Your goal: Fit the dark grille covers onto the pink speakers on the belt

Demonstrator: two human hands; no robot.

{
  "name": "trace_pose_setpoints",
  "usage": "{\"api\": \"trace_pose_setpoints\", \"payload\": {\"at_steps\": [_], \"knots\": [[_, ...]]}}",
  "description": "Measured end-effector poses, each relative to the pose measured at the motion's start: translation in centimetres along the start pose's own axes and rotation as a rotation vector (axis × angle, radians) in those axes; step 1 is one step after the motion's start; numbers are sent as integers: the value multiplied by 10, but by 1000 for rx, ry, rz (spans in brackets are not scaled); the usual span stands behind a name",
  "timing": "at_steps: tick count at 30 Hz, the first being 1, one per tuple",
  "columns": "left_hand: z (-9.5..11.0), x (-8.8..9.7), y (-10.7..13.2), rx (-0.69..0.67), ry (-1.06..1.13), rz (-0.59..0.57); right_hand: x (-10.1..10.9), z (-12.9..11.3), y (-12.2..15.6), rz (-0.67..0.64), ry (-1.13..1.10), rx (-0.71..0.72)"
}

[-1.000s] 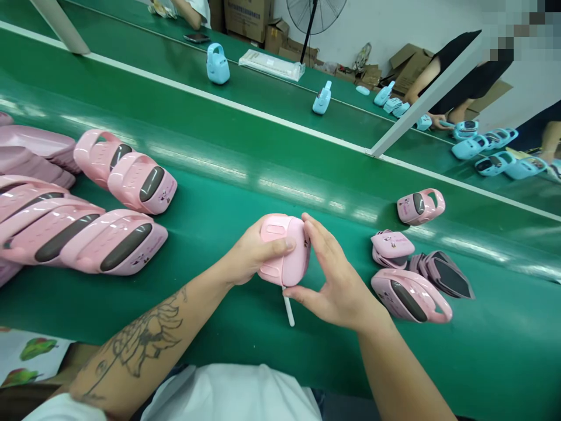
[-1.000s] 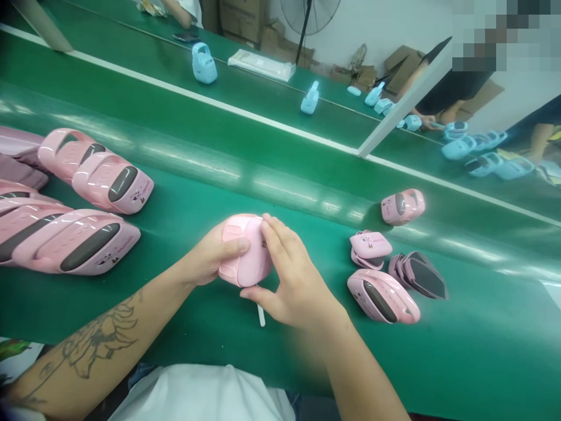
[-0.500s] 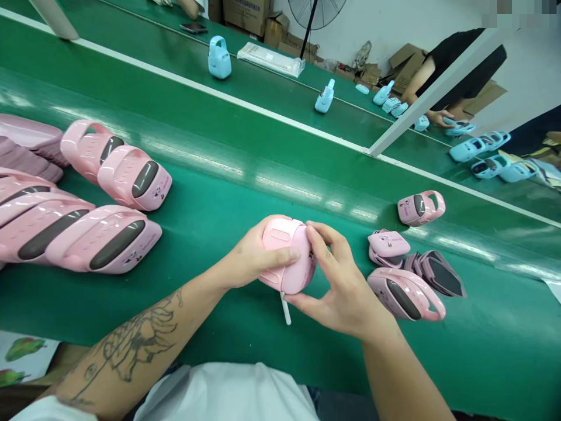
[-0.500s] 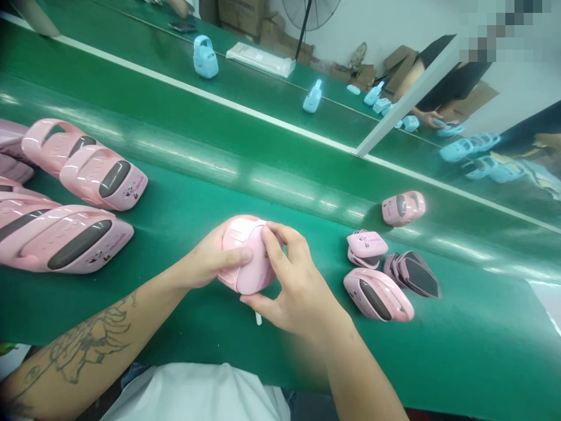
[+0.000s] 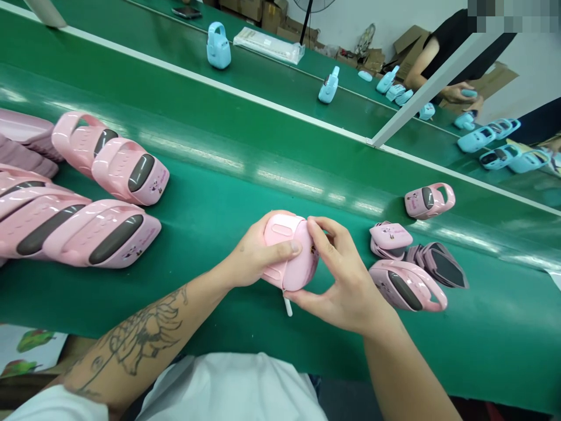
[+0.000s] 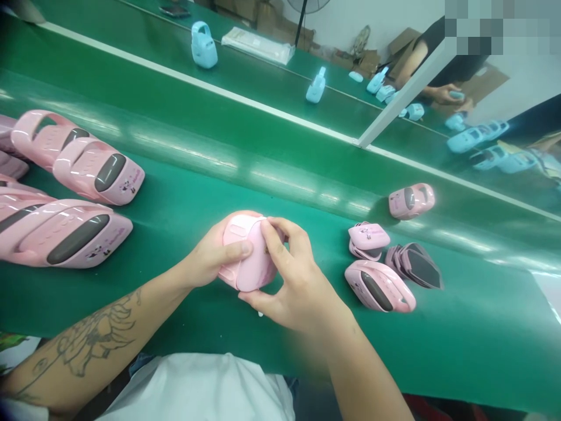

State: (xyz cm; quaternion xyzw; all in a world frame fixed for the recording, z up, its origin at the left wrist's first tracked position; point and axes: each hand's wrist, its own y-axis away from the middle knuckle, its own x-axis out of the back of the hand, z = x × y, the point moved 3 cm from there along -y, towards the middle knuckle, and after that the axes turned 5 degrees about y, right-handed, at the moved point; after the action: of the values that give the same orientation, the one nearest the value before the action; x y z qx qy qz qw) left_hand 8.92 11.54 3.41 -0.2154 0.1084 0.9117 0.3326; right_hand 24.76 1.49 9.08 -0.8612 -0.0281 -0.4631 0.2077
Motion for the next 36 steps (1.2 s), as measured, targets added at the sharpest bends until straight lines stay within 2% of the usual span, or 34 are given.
{"api": "trace_pose_setpoints", "payload": {"at_steps": [6,13,18,25,31,36], "knots": [[0,-3,1,16,7,-9,0,0,1,-28,3,-70],[-3,-2,-1,63,51,-40,-3,0,-2,-38,-4,-50],[-1,0,-1,93,12,-18,-4,1,-2,-40,0,-45],[-5,-2,-1,117,80,41,-8,1,-3,-43,-40,-54],[-7,-4,-3,119,96,17,-10,3,-1,-36,-40,-72],[1,1,-1,74,-2,11,-12,2,4,-25,28,-18]]}}
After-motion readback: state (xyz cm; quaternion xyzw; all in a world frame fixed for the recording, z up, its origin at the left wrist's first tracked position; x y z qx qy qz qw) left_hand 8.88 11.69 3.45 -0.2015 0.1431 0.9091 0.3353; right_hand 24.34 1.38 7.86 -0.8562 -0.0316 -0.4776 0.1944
